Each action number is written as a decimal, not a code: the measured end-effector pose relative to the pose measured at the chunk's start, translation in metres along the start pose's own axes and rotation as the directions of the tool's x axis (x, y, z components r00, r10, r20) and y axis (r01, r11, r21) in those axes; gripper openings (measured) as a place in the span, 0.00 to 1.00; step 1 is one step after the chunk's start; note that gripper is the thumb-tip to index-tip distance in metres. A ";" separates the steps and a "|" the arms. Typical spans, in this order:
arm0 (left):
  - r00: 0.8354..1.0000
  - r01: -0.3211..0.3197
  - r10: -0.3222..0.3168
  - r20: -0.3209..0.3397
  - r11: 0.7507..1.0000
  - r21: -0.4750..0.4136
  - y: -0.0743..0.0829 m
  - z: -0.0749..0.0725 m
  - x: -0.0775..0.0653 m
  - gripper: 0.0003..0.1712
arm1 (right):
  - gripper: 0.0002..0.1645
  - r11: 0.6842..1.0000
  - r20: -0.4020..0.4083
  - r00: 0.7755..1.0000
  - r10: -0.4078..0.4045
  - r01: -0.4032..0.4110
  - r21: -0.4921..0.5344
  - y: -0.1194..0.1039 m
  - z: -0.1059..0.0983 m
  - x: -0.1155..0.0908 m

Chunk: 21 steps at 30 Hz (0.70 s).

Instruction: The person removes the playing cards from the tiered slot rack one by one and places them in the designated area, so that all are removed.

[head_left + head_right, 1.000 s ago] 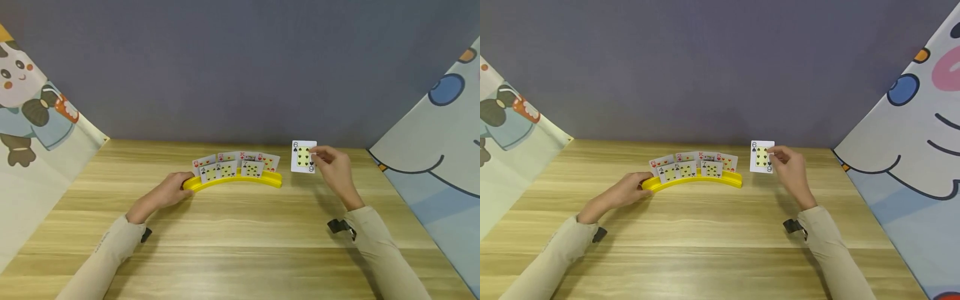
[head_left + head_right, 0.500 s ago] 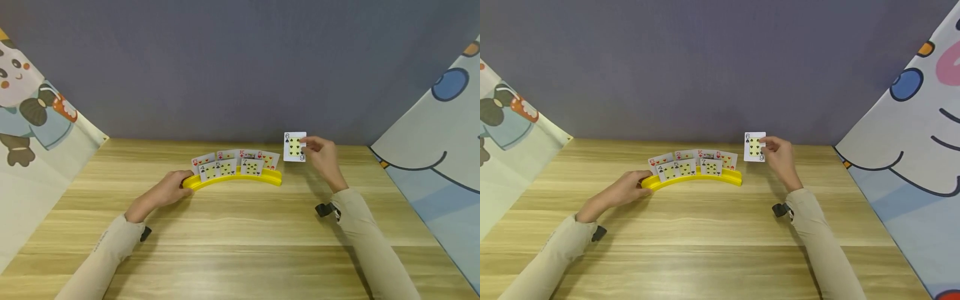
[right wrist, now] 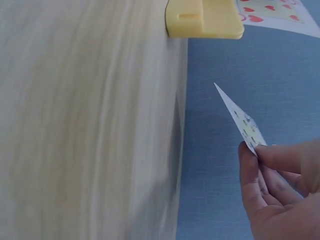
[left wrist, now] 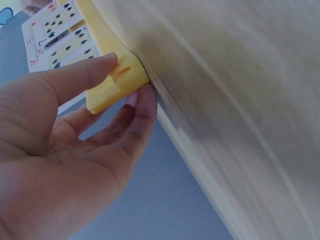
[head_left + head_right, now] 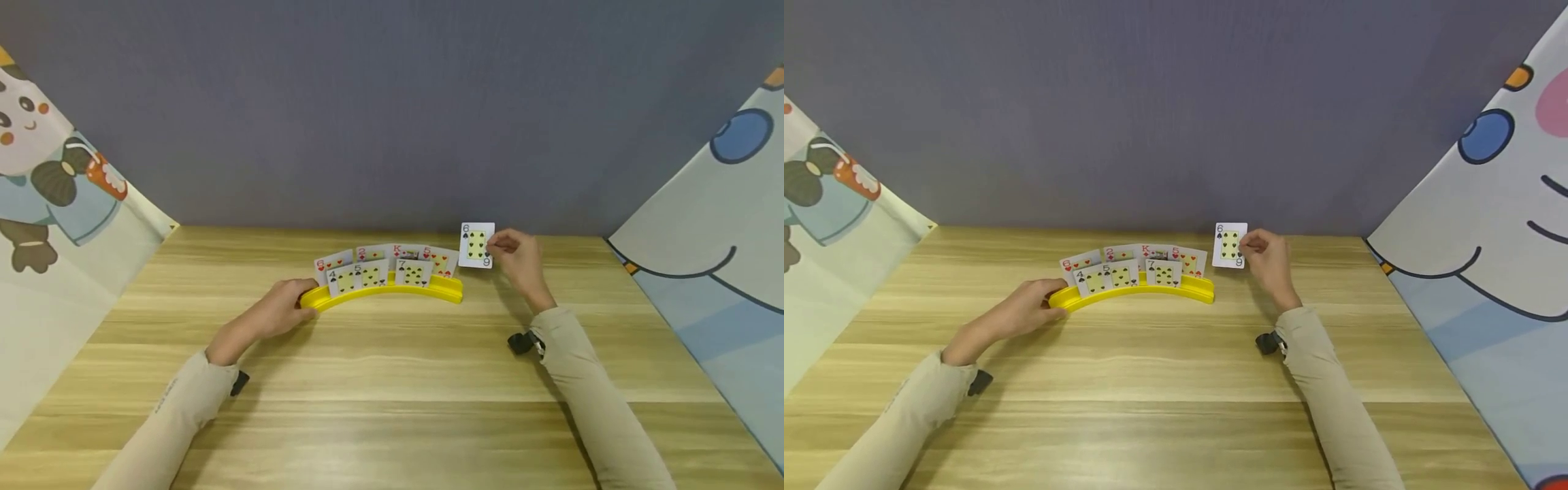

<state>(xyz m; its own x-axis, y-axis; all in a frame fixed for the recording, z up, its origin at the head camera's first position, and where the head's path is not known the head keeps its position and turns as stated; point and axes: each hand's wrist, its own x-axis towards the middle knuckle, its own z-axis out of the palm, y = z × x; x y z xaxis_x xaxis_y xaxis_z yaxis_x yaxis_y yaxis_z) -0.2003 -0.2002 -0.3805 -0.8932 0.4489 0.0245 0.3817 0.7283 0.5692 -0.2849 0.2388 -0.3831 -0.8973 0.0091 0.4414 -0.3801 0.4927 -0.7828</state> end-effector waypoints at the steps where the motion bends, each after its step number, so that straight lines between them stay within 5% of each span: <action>1: 1.000 0.000 0.000 -0.003 1.000 -0.002 0.000 0.000 0.000 0.18 | 0.05 1.000 -0.002 1.000 0.004 -0.004 -0.007 0.001 0.000 0.000; 5: 1.000 -0.007 0.007 -0.010 1.000 -0.004 -0.001 0.002 0.000 0.17 | 0.08 0.994 0.024 0.998 0.059 -0.056 -0.094 0.005 0.000 -0.002; 10: 1.000 -0.022 0.022 -0.005 1.000 -0.008 -0.001 0.002 -0.001 0.16 | 0.18 0.974 0.148 0.975 0.168 -0.141 -0.176 0.009 -0.003 -0.003; 21: 1.000 -0.027 0.027 -0.015 1.000 -0.003 0.000 0.002 -0.002 0.15 | 0.26 0.941 0.330 0.916 0.227 -0.120 -0.315 0.015 -0.005 -0.004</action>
<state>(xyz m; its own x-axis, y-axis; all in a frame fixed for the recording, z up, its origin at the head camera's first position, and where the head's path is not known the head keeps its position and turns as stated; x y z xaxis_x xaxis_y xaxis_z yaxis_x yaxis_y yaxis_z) -0.1983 -0.1996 -0.3820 -0.8858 0.4611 0.0522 0.4054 0.7143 0.5705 -0.2860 0.2508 -0.3941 -0.9826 -0.1669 0.0818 -0.1795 0.7371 -0.6515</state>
